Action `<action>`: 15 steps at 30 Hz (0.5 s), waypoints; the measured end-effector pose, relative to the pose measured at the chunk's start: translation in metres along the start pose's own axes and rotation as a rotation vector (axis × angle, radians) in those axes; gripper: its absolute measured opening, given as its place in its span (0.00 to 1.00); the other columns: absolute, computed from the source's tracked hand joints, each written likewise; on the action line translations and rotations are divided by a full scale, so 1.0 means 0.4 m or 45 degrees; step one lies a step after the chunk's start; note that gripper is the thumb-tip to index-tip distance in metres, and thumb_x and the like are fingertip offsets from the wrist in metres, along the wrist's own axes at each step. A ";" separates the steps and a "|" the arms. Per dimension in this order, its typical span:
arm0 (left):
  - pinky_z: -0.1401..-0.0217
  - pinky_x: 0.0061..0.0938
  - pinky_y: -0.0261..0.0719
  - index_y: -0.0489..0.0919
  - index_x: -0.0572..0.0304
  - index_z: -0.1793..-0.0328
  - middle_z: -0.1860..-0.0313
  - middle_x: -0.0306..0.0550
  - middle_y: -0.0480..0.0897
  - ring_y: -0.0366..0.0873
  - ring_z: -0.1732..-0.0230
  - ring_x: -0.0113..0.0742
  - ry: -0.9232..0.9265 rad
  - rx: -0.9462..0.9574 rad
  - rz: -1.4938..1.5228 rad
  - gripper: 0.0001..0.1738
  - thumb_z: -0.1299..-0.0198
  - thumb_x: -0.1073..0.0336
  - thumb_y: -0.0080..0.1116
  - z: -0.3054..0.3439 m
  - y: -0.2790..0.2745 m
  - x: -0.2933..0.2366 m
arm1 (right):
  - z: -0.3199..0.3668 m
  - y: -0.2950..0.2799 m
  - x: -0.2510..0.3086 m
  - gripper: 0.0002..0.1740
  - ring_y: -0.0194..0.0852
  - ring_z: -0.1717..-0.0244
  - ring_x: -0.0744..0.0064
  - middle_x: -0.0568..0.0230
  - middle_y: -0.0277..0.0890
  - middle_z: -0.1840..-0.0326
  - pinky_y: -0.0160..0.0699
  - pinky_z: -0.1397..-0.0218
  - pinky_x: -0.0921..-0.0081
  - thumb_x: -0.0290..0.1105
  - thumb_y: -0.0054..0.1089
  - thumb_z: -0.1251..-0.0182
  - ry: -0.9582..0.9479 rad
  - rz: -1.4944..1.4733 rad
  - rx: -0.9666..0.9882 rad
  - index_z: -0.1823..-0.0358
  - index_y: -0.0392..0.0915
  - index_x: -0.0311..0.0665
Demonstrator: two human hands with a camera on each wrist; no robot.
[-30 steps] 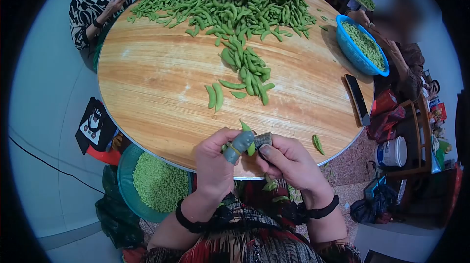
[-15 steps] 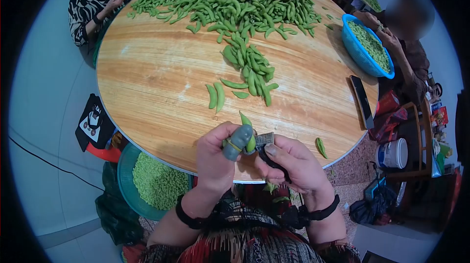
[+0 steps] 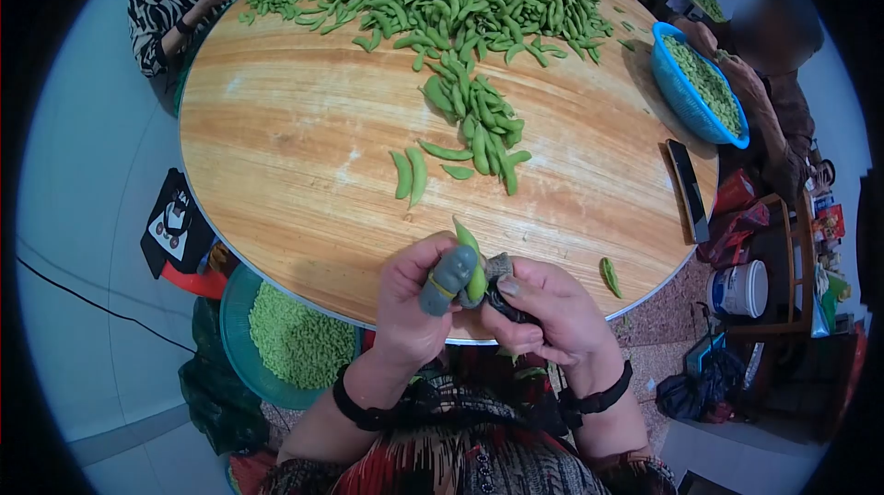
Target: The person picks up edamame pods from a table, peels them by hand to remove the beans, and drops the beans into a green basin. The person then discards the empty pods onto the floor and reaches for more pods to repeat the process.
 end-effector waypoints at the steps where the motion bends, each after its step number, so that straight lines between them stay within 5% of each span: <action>1: 0.66 0.14 0.68 0.77 0.65 0.61 0.67 0.37 0.77 0.72 0.67 0.20 0.011 -0.049 0.024 0.05 0.44 0.76 0.54 0.001 0.001 -0.002 | 0.002 0.003 0.001 0.09 0.48 0.87 0.91 0.69 0.65 0.77 0.46 0.87 0.92 0.33 0.41 0.27 -0.018 0.084 0.003 0.58 0.66 0.33; 4: 0.60 0.18 0.73 0.76 0.69 0.56 0.62 0.46 0.78 0.75 0.64 0.28 0.048 -0.077 -0.065 0.12 0.44 0.69 0.60 -0.005 -0.013 0.001 | 0.003 -0.004 -0.006 0.09 0.48 0.87 0.91 0.69 0.64 0.78 0.46 0.87 0.91 0.33 0.41 0.27 -0.003 0.058 0.084 0.58 0.65 0.34; 11: 0.61 0.19 0.73 0.76 0.70 0.59 0.62 0.45 0.78 0.76 0.65 0.28 0.017 0.020 -0.019 0.09 0.41 0.70 0.57 -0.008 -0.006 -0.007 | 0.002 -0.018 -0.037 0.08 0.48 0.87 0.90 0.68 0.63 0.79 0.46 0.87 0.91 0.32 0.42 0.27 -0.084 -0.306 0.112 0.58 0.65 0.34; 15: 0.64 0.17 0.71 0.76 0.68 0.60 0.66 0.43 0.77 0.74 0.66 0.26 0.061 0.112 -0.085 0.08 0.41 0.70 0.56 -0.007 0.009 -0.013 | 0.016 -0.008 -0.025 0.08 0.48 0.86 0.91 0.69 0.63 0.79 0.47 0.86 0.91 0.32 0.42 0.27 -0.142 -0.134 0.027 0.58 0.66 0.34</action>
Point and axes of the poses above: each hand's wrist, its own z-axis away from the middle knuckle, its own y-axis out of the palm, x = y × z, the point moved 1 cm from there along -z, towards the middle knuckle
